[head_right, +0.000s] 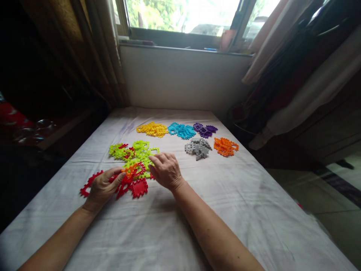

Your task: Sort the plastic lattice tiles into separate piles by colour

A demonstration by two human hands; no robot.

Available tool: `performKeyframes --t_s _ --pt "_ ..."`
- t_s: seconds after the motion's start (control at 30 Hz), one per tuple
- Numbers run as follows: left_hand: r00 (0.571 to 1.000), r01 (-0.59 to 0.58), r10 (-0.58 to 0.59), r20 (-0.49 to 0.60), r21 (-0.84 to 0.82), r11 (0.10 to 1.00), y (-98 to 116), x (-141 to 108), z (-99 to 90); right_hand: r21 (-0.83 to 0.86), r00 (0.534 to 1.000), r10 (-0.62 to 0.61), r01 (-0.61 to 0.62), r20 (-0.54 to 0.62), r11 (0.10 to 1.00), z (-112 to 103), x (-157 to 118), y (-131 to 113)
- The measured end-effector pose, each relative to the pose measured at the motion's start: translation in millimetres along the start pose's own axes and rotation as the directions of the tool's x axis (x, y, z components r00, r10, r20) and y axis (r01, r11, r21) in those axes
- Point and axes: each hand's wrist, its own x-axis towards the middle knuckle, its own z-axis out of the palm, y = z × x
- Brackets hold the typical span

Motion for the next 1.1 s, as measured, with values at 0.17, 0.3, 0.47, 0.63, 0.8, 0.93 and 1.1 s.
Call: performKeyframes --t_s 0.17,0.3,0.47,0.63,0.8,0.93,1.1 --pt "0.994 -0.094 0.095 0.057 -0.016 0.995 3 0 1.9 0.067 0.992 -0.069 0.063 0.101 0.996 15 4 -36" --pt "0.985 -0.165 0.166 0.040 -0.013 0.986 1 0 2.4 0.086 0.999 0.016 -0.019 0.034 0.996 7 11 -15" --pt "0.965 -0.261 0.260 0.045 0.020 0.965 -2 3 3.0 0.102 0.743 0.571 -0.576 -0.350 0.811 -31 -5 91" --pt "0.956 -0.287 0.285 0.061 0.015 0.958 -4 4 3.6 0.224 0.198 0.823 -0.904 -0.533 0.363 -63 -70 187" --pt "0.956 -0.281 0.278 0.099 0.026 0.959 -6 3 3.8 0.202 0.037 0.870 -0.967 -0.491 0.155 -60 -105 207" --pt "0.944 -0.306 0.291 0.157 0.080 0.949 -7 1 4.6 0.117 0.066 0.872 -0.983 -0.485 0.140 -56 -101 200" --pt "0.921 -0.352 0.323 0.218 0.111 0.929 -6 0 4.2 0.019 0.083 0.885 -0.994 -0.457 0.103 -57 -96 193"
